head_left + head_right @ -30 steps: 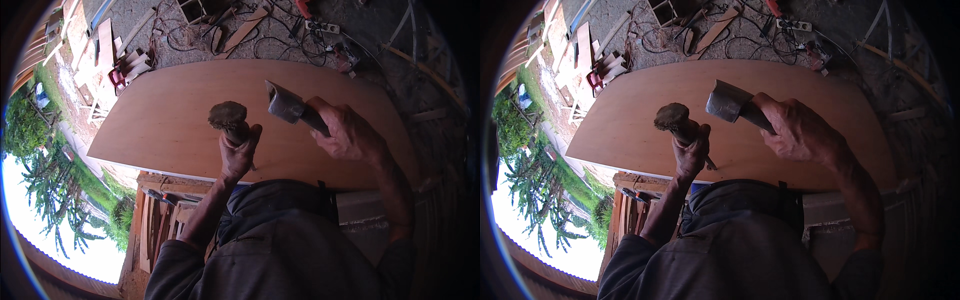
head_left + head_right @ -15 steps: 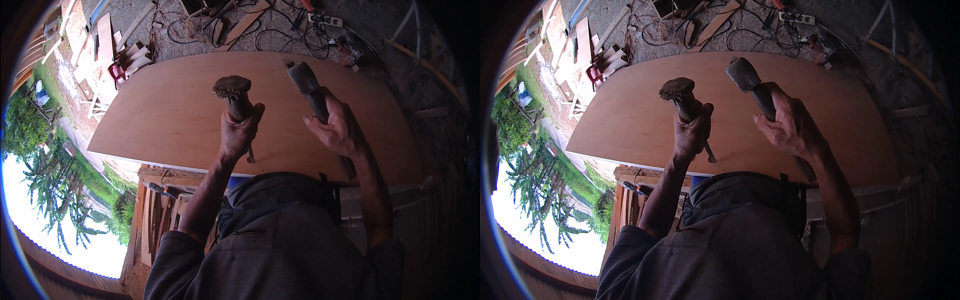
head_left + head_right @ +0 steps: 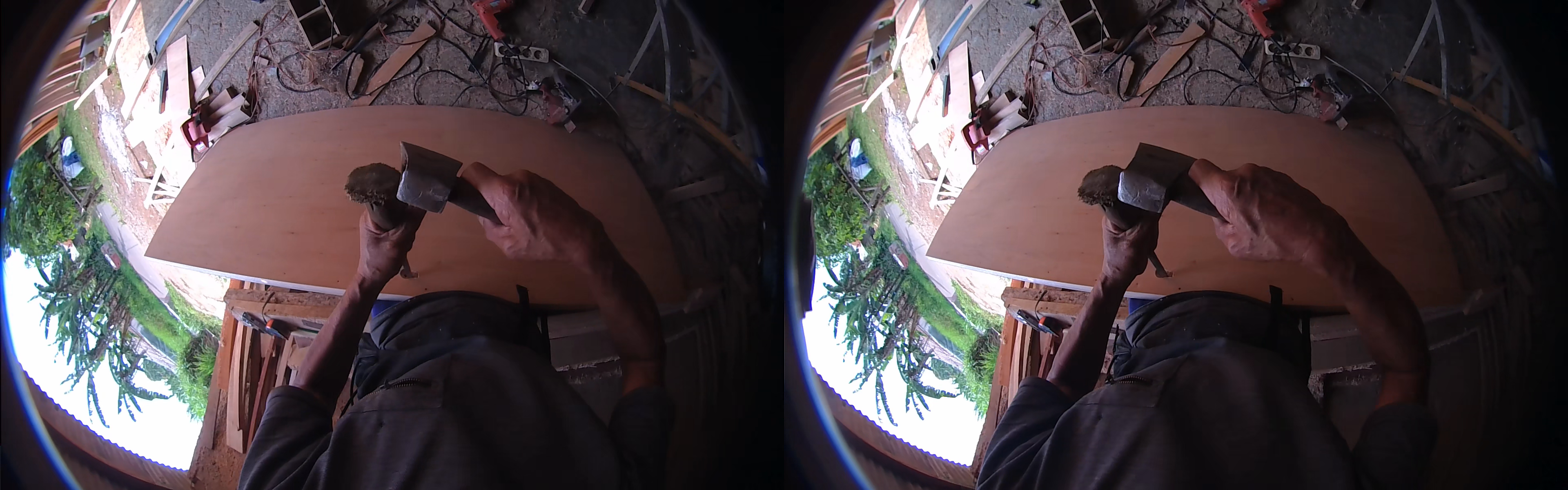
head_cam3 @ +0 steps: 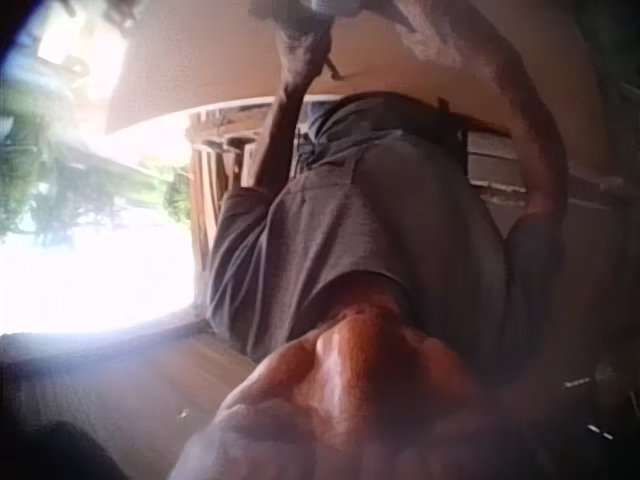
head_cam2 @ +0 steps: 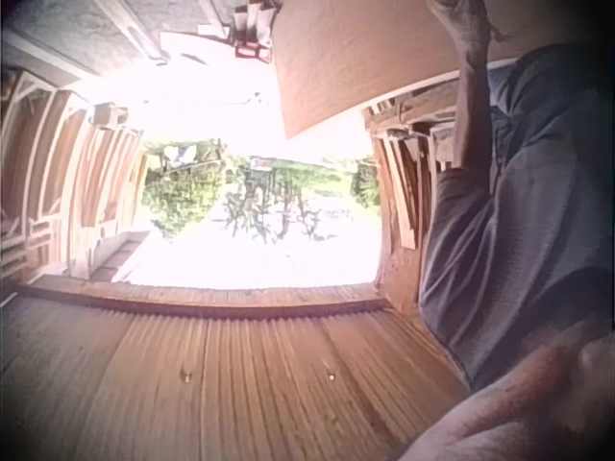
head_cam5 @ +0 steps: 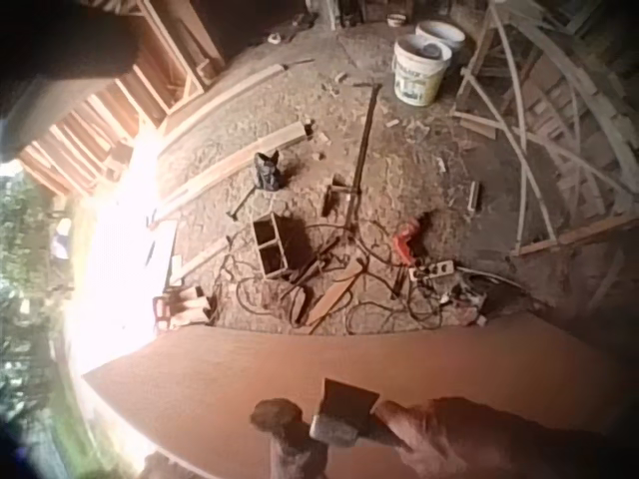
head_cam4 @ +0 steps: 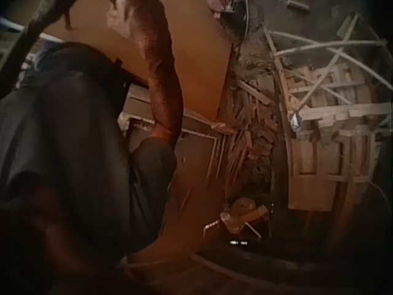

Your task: The person retrieves a chisel and mallet from a drawer, then uses them to carve holes into a large wooden board. They reposition the board and continue chiseling at different locations.

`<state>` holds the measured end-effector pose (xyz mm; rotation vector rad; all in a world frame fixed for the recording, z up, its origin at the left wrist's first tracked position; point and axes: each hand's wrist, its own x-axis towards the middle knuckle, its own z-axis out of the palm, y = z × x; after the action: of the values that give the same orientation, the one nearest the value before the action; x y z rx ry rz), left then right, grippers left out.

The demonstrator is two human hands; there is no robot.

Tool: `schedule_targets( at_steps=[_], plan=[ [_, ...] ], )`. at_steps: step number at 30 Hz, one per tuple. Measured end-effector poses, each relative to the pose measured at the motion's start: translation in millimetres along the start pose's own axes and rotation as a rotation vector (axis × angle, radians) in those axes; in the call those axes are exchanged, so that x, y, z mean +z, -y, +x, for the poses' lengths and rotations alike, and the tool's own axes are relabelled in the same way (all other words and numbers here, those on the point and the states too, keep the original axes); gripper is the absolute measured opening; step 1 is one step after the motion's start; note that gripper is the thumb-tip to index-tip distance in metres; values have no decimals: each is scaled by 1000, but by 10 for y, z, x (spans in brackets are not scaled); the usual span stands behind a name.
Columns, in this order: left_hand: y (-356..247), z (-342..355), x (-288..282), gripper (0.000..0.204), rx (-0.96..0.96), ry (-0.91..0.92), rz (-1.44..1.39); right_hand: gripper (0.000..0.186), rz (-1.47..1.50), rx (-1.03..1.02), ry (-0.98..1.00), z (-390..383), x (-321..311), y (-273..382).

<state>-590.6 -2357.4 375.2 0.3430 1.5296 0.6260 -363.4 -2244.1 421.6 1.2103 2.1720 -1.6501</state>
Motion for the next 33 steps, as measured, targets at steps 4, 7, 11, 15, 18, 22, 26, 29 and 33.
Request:
schedule_targets(
  at_steps=[4,7,11,15,18,22,26,29,33],
  plan=[
    [33,167,-295,26,181,10,-293,42,356,240,-21,-85,279,-18],
    [-195,201,-111,24,269,-6,-211,42,511,247,-170,-216,453,29],
    [-252,145,8,16,200,38,-132,41,563,229,-255,-285,729,-149],
    [-129,127,51,29,179,50,-64,39,495,260,-266,-422,739,-179],
    [-11,92,51,30,192,52,-28,39,445,299,-256,-498,750,-175],
    [0,56,75,32,206,28,-37,39,492,296,-284,-559,782,-81],
    [-28,44,72,32,163,34,-36,41,529,315,-267,-575,863,-84],
    [0,38,111,33,226,15,-13,42,517,321,-237,-573,850,-32],
    [-40,-84,206,28,346,2,33,38,480,245,-313,-593,925,-48]
  ],
)
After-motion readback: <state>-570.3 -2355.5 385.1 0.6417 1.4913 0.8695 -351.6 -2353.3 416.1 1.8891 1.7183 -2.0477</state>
